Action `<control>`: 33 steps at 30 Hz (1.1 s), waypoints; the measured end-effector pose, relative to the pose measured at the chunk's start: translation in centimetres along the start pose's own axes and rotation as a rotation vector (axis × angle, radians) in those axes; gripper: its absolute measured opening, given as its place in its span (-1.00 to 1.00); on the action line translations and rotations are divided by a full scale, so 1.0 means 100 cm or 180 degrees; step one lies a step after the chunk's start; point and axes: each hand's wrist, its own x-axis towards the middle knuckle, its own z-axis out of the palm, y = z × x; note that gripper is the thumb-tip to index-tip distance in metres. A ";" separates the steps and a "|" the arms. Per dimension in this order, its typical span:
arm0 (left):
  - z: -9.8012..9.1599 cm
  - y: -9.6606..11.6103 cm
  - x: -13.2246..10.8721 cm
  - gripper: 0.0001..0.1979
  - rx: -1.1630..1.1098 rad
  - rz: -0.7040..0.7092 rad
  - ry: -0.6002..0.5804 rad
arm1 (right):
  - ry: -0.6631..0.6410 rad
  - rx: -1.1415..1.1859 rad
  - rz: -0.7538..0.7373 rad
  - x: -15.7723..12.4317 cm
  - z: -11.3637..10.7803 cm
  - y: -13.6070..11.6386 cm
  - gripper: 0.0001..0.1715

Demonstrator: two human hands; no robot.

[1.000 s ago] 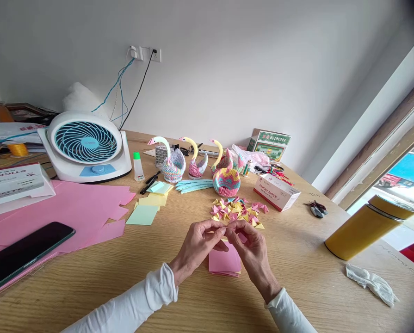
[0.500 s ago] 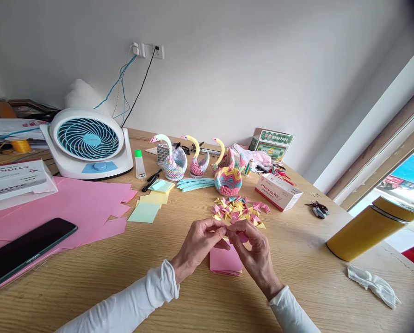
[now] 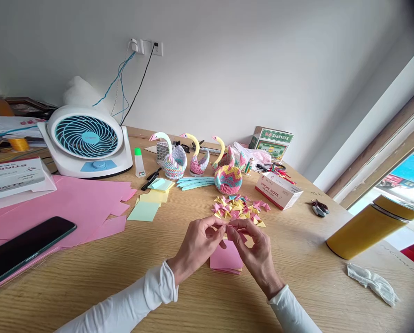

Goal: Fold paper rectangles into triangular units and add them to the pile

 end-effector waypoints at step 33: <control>0.004 -0.005 0.002 -0.66 -0.0666 -0.0656 -0.0059 | -0.0399 -0.1632 -0.1203 -0.004 -0.008 0.007 -0.81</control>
